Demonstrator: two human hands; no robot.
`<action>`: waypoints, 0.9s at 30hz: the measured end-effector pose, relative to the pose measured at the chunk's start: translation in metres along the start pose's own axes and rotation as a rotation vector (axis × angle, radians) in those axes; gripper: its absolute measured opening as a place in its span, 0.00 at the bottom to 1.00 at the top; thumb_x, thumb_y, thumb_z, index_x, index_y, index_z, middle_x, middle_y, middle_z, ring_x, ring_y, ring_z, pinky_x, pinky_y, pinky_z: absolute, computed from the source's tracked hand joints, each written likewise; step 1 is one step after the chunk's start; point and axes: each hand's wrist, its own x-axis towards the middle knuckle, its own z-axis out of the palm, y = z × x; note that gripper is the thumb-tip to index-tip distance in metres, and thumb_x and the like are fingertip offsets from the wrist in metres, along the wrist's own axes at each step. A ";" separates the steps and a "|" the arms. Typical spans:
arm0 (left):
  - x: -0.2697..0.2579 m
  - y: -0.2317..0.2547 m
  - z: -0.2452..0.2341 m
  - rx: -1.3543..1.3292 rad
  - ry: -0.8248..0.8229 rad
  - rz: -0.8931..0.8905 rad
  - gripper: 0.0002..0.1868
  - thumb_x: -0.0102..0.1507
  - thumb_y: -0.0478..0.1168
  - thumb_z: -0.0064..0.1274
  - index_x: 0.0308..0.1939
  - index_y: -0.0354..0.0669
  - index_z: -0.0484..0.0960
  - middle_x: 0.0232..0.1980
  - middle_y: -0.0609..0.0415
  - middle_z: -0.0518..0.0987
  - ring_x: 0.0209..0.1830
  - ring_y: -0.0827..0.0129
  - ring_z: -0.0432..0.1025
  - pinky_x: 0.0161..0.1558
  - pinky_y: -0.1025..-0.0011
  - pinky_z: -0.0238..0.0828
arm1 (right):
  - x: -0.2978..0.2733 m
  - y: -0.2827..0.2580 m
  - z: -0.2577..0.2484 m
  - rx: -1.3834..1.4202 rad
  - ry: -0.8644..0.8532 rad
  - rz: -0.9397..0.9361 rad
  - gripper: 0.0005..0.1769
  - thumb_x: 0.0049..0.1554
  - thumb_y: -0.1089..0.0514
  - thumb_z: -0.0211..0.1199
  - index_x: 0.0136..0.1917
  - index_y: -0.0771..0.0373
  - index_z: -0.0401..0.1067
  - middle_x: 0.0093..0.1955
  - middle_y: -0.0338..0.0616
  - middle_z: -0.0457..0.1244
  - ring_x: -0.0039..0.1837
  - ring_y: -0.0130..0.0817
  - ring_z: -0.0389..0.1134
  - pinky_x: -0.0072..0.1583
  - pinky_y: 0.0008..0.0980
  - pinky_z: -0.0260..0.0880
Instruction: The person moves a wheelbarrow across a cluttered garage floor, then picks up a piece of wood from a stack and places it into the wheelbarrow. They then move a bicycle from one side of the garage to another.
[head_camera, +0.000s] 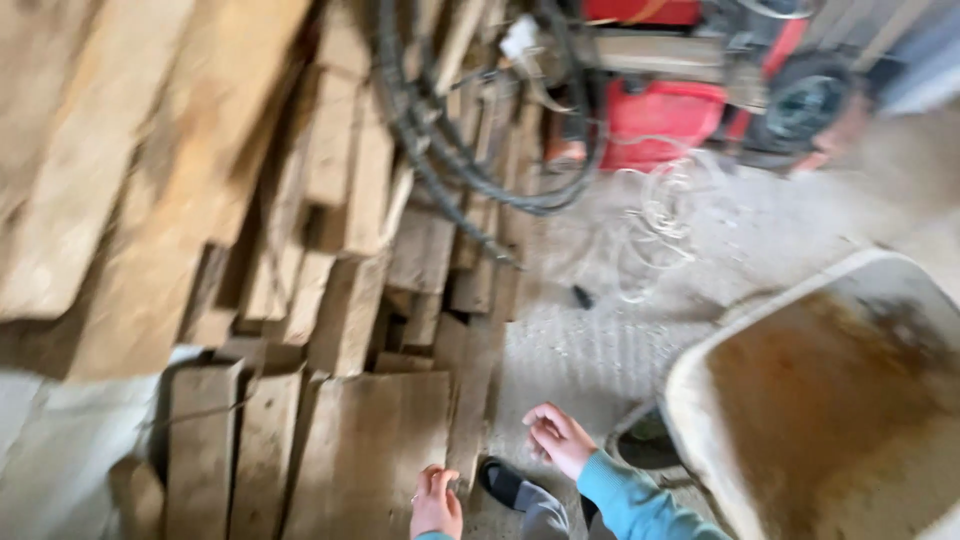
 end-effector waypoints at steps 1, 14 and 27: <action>0.000 -0.002 0.007 0.032 0.010 -0.001 0.23 0.54 0.32 0.47 0.47 0.66 0.80 0.60 0.61 0.72 0.53 0.61 0.77 0.52 0.57 0.76 | -0.003 -0.003 -0.010 0.015 0.020 -0.033 0.08 0.65 0.63 0.51 0.54 0.60 0.70 0.37 0.46 0.69 0.33 0.31 0.69 0.31 0.25 0.63; -0.033 0.102 0.088 -0.109 0.279 0.350 0.07 0.51 0.39 0.46 0.23 0.52 0.81 0.32 0.63 0.75 0.22 0.75 0.63 0.36 0.73 0.65 | -0.161 0.037 -0.196 0.179 0.348 -0.165 0.09 0.64 0.62 0.50 0.54 0.57 0.70 0.37 0.46 0.67 0.33 0.29 0.66 0.32 0.25 0.62; -0.099 0.271 0.198 0.094 -0.155 0.425 0.19 0.51 0.33 0.46 0.39 0.59 0.87 0.50 0.60 0.78 0.61 0.63 0.71 0.63 0.59 0.69 | -0.417 0.198 -0.413 0.367 0.681 -0.179 0.11 0.66 0.56 0.53 0.56 0.62 0.72 0.41 0.50 0.69 0.39 0.37 0.72 0.39 0.34 0.73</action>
